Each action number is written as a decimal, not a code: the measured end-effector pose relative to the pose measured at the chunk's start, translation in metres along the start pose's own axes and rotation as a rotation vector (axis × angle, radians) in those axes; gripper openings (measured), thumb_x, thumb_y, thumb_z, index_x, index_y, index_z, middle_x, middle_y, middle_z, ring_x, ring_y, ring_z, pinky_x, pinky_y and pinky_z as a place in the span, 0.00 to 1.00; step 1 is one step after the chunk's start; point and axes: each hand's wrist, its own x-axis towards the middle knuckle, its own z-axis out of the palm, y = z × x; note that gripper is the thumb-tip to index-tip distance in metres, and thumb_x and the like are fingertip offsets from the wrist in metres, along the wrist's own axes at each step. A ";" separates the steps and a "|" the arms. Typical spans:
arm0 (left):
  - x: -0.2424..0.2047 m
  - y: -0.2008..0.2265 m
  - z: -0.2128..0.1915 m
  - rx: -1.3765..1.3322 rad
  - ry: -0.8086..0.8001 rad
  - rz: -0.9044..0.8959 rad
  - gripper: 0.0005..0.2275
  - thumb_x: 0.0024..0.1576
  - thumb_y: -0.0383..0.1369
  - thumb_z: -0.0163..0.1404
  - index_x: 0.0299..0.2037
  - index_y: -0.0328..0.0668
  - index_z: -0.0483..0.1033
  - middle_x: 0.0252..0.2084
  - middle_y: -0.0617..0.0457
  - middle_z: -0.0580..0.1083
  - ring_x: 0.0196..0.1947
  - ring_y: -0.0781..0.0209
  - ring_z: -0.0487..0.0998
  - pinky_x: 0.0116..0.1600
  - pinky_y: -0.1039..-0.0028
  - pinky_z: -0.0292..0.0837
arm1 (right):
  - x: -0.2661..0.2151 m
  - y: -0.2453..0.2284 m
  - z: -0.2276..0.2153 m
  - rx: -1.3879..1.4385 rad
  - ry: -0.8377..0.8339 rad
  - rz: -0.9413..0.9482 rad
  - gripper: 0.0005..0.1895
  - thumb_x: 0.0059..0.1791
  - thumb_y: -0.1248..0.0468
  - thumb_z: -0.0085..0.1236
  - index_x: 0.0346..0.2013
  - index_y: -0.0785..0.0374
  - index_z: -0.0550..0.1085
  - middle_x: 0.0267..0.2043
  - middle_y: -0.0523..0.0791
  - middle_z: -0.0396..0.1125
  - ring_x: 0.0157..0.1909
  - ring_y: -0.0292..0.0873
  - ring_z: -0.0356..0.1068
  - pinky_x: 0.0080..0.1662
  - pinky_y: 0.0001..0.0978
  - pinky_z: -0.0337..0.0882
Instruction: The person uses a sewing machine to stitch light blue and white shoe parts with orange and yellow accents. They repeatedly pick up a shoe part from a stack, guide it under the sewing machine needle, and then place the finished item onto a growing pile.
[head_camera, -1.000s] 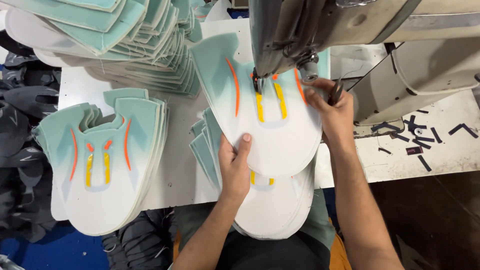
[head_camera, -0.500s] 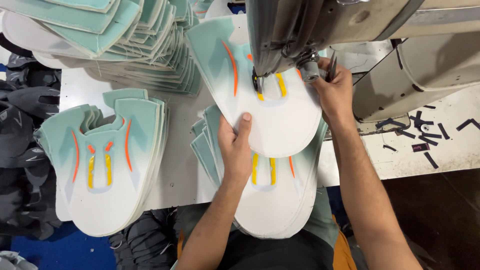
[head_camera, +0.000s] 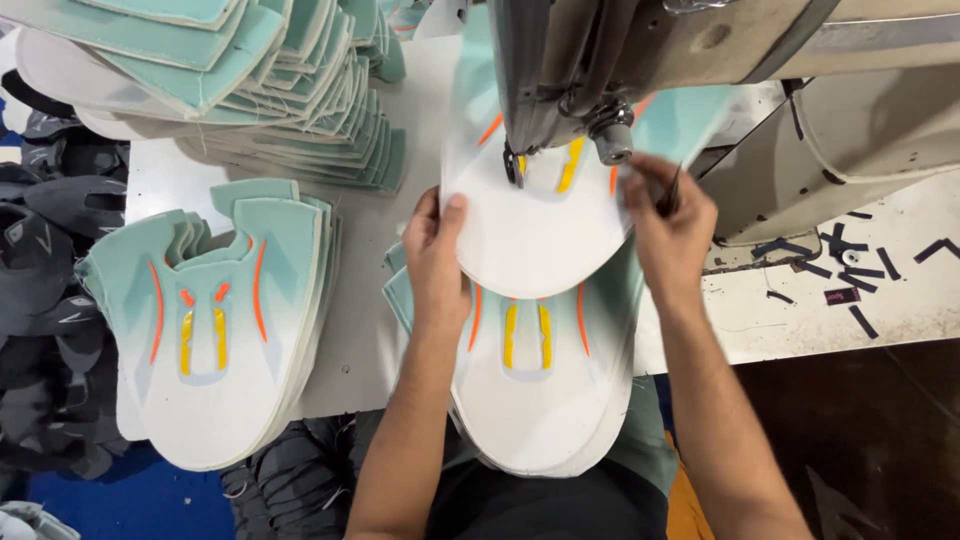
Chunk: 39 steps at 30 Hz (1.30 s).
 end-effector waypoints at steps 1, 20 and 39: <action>-0.009 0.004 0.007 -0.047 0.060 -0.008 0.19 0.63 0.30 0.52 0.60 0.24 0.67 0.54 0.43 0.75 0.51 0.58 0.76 0.57 0.65 0.73 | -0.011 -0.001 -0.001 -0.010 0.026 0.010 0.12 0.55 0.69 0.57 0.53 0.70 0.77 0.38 0.37 0.72 0.38 0.26 0.67 0.41 0.18 0.68; -0.047 -0.014 0.025 -0.097 -0.022 -0.103 0.12 0.61 0.30 0.50 0.51 0.32 0.70 0.45 0.51 0.76 0.41 0.63 0.79 0.45 0.67 0.79 | -0.048 -0.102 -0.044 -0.619 0.003 -0.128 0.14 0.55 0.70 0.56 0.56 0.60 0.76 0.55 0.50 0.75 0.33 0.41 0.69 0.35 0.31 0.69; -0.110 -0.041 0.022 0.205 -0.264 -0.237 0.22 0.65 0.26 0.52 0.68 0.30 0.61 0.55 0.52 0.70 0.50 0.67 0.68 0.54 0.74 0.66 | -0.106 -0.075 -0.020 -0.760 -0.252 -0.065 0.42 0.37 0.74 0.62 0.67 0.51 0.67 0.48 0.46 0.67 0.38 0.50 0.74 0.34 0.39 0.74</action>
